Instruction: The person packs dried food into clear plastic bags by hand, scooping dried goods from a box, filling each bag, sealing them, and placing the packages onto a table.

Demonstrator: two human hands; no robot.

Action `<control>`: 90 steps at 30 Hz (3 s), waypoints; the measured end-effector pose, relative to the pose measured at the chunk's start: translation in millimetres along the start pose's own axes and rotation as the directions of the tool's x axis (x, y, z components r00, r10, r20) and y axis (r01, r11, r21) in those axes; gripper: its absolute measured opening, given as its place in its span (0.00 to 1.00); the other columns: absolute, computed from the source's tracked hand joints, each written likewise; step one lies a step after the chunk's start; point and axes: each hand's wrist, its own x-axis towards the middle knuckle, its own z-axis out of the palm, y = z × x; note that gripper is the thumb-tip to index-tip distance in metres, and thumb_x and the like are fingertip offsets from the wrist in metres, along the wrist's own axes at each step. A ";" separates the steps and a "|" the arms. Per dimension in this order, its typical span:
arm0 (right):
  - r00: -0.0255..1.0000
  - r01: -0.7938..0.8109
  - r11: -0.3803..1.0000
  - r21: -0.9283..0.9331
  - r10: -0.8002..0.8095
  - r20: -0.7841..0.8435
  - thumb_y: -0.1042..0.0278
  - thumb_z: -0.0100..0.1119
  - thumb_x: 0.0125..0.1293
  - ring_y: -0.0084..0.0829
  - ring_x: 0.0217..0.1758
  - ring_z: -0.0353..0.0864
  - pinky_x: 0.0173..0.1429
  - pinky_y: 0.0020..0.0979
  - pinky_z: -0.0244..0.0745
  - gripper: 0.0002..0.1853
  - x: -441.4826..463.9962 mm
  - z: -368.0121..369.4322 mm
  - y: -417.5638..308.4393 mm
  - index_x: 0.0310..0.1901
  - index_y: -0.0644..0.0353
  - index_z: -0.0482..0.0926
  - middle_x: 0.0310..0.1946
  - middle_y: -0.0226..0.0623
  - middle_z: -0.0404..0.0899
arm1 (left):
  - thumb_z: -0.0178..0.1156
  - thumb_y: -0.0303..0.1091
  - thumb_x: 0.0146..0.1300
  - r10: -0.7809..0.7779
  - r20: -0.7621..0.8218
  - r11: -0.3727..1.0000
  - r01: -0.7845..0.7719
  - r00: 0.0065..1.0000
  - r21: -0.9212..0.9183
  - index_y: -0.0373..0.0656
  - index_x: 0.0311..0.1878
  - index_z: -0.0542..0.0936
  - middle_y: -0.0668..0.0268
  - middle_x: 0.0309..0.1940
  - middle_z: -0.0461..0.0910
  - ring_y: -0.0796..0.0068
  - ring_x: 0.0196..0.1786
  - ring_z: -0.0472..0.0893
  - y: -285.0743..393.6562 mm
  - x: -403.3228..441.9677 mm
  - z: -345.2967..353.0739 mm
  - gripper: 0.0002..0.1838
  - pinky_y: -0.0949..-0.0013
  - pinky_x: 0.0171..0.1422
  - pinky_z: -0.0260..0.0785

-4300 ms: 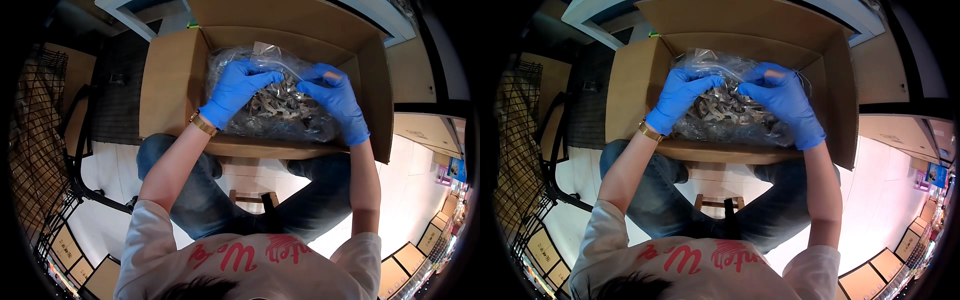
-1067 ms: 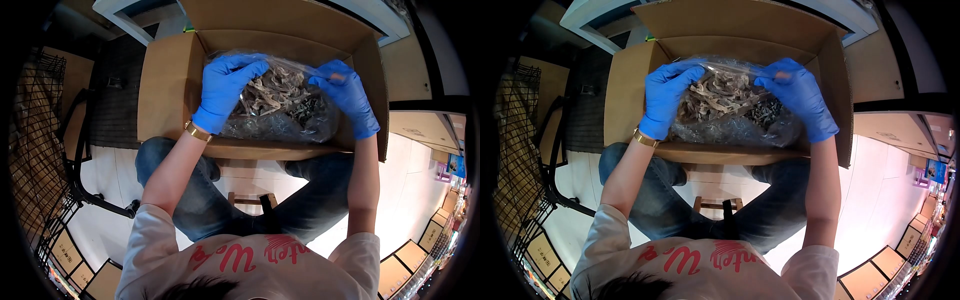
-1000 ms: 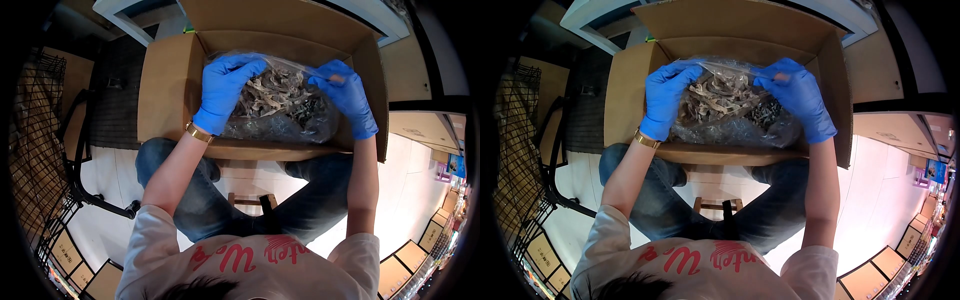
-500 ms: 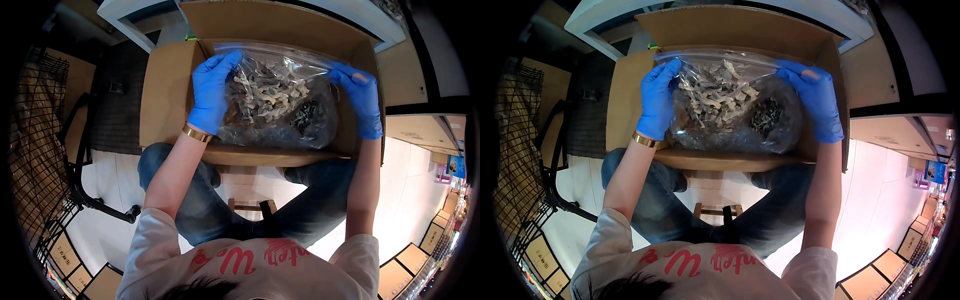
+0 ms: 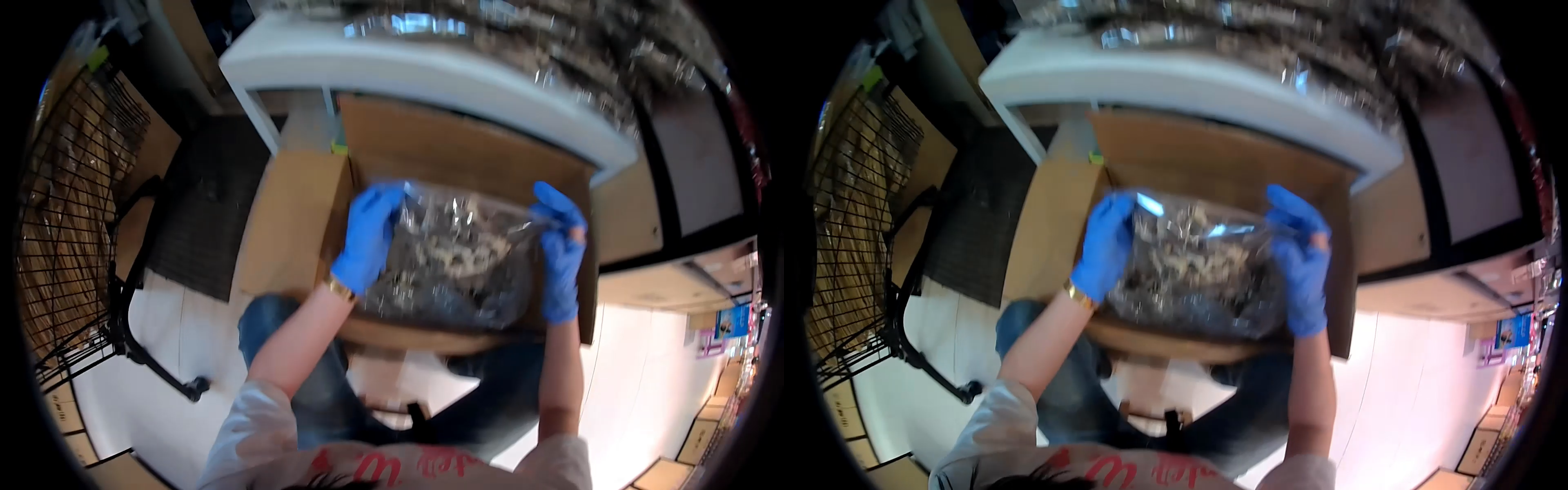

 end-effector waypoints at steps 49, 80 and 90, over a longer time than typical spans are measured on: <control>0.742 -0.281 0.559 0.780 0.642 -0.193 0.84 0.58 0.59 0.31 0.45 0.80 0.44 0.35 0.81 0.40 -126.8 97.8 3.2 0.71 0.50 0.54 0.48 0.38 0.75 | 0.66 0.37 0.59 -0.216 0.314 0.973 0.175 0.925 0.153 0.45 0.48 0.77 0.75 0.36 0.78 0.82 0.38 0.77 47.2 -17.6 -9.8 0.15 0.74 0.46 0.70; 0.520 0.378 0.606 -0.700 -0.764 -0.381 0.73 0.72 0.51 0.44 0.75 0.50 0.69 0.40 0.63 0.52 230.1 -114.7 -178.7 0.74 0.49 0.49 0.71 0.54 0.49 | 0.49 0.53 0.69 -0.385 0.617 0.919 0.349 0.686 0.186 0.41 0.68 0.66 0.56 0.51 0.80 0.72 0.48 0.81 43.9 -29.3 26.3 0.32 0.72 0.52 0.76; 0.627 0.192 0.293 -0.937 -0.771 -0.112 0.71 0.59 0.53 0.61 0.75 0.43 0.76 0.48 0.41 0.41 318.1 -168.3 -136.2 0.71 0.38 0.60 0.71 0.68 0.44 | 0.52 0.55 0.67 -0.444 0.594 0.894 0.381 0.670 0.238 0.39 0.67 0.67 0.59 0.52 0.80 0.75 0.47 0.82 28.0 -25.0 26.9 0.34 0.73 0.51 0.75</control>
